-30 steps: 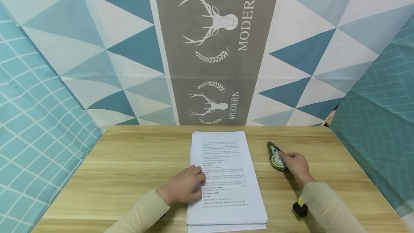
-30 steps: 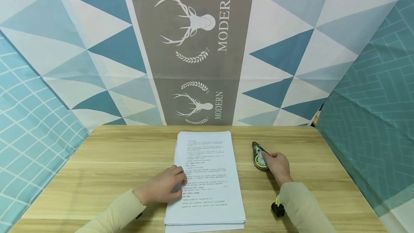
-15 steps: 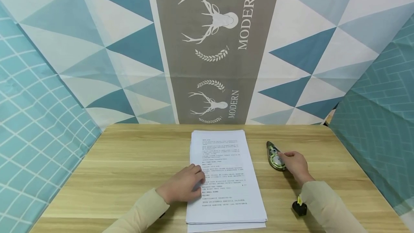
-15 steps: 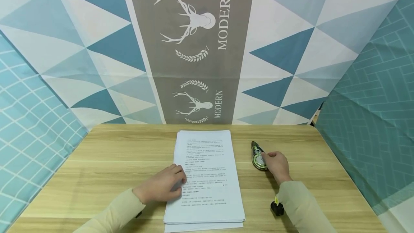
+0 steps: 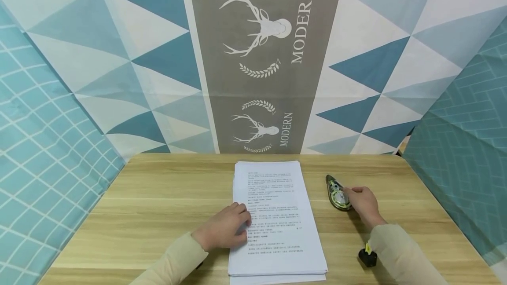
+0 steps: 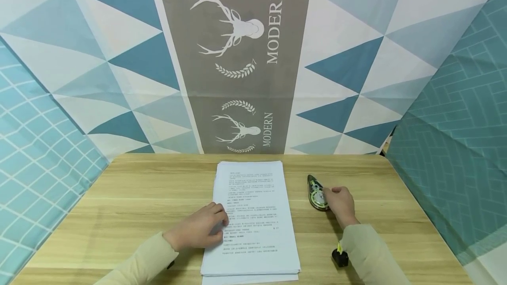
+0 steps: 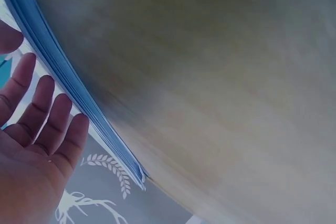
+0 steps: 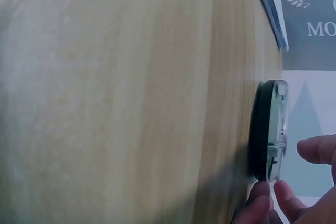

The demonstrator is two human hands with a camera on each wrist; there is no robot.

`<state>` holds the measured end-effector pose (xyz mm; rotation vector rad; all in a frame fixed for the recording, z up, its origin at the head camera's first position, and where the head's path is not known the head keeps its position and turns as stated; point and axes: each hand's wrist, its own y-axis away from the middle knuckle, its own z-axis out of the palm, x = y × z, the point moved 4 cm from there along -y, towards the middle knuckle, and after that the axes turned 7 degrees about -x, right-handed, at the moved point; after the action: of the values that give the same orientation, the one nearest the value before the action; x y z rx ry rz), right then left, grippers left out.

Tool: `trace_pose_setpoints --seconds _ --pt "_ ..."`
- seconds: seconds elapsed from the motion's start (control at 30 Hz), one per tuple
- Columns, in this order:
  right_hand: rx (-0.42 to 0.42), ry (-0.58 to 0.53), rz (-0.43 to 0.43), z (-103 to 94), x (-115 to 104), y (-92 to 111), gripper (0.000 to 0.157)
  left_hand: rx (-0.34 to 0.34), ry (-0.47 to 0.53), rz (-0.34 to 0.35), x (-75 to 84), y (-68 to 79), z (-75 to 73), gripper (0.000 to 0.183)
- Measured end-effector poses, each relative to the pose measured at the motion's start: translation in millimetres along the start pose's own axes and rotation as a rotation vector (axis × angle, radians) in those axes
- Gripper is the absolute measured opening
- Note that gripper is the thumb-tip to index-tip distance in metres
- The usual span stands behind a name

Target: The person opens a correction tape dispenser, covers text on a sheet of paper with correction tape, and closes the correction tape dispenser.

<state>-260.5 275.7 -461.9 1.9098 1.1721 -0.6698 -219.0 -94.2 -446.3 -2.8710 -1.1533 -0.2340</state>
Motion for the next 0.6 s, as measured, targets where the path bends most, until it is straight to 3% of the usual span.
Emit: trace_pose_setpoints --seconds 0.4,0.6 --pt "-0.020 -0.010 -0.069 -9.5 -18 12 0.065 -0.006 0.082 -0.060 -1.9 -2.4 0.7 0.008" --pt "-0.063 -0.004 -0.150 3.5 -41 26 0.060 0.037 0.128 -0.112 -3.3 -5.7 -3.9 0.009"
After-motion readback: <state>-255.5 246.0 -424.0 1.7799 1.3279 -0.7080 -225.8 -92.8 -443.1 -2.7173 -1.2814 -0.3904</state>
